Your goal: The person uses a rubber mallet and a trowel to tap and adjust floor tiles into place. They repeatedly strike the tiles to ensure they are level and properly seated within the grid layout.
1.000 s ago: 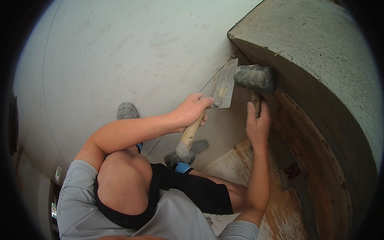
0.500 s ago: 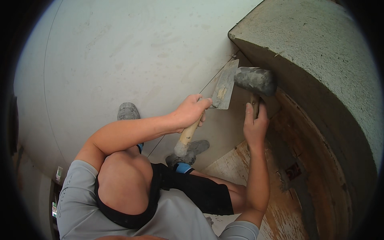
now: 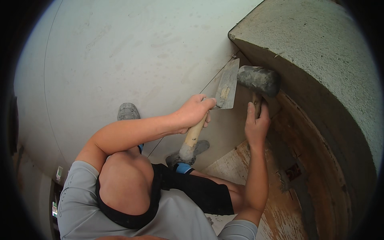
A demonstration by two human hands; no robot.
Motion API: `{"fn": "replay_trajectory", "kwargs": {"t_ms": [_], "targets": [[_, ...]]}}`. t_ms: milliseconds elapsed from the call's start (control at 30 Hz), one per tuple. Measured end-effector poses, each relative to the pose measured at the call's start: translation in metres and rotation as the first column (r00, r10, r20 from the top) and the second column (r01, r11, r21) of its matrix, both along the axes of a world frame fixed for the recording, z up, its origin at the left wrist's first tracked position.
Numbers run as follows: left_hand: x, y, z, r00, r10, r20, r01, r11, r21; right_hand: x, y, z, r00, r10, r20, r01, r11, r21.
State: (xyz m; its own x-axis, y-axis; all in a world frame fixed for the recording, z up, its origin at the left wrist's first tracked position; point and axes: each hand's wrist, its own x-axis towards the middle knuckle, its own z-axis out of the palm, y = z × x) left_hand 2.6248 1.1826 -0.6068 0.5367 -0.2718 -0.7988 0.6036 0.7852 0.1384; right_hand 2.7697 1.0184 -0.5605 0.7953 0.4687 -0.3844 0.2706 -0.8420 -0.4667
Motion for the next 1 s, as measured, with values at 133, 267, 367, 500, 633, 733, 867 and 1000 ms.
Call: {"fn": "replay_trajectory", "kwargs": {"t_ms": [133, 267, 367, 500, 633, 733, 867, 1000], "targets": [[-0.002, -0.002, -0.002, 1.0, 0.012, -0.022, -0.012, 1.0, -0.008, 0.003, 0.002, 0.003, 1.0, 0.029, -0.01, -0.029, 0.999, -0.021], [-0.004, -0.004, -0.004, 0.999, -0.002, -0.04, 0.002, 1.0, 0.015, 0.003, 0.003, 0.0, 1.0, 0.029, -0.004, -0.029, 0.999, -0.025], [-0.006, -0.006, -0.005, 0.999, -0.004, -0.045, 0.006, 0.999, 0.043, 0.003, 0.004, -0.001, 0.999, 0.032, -0.01, -0.032, 0.999, -0.03], [-0.007, -0.005, -0.006, 1.0, -0.019, -0.015, 0.02, 0.998, 0.056, 0.003, 0.0, -0.004, 0.998, 0.042, 0.035, -0.043, 0.999, 0.008], [-0.007, -0.006, -0.007, 1.0, -0.014, -0.018, 0.015, 0.998, 0.06, 0.003, 0.001, -0.007, 0.999, 0.053, 0.009, -0.053, 0.999, -0.013], [-0.009, -0.006, -0.011, 1.0, -0.019, -0.009, 0.02, 0.998, 0.066, 0.003, 0.003, -0.007, 1.0, 0.023, -0.004, -0.023, 1.0, 0.012], [-0.01, -0.011, -0.015, 1.0, -0.02, -0.021, 0.022, 0.994, 0.105, 0.001, 0.0, -0.011, 1.0, 0.03, -0.002, -0.03, 0.999, 0.043], [-0.011, -0.011, -0.015, 0.999, -0.023, -0.033, 0.027, 0.993, 0.113, -0.001, -0.001, -0.015, 1.0, -0.007, 0.027, 0.005, 0.996, 0.087]]}}
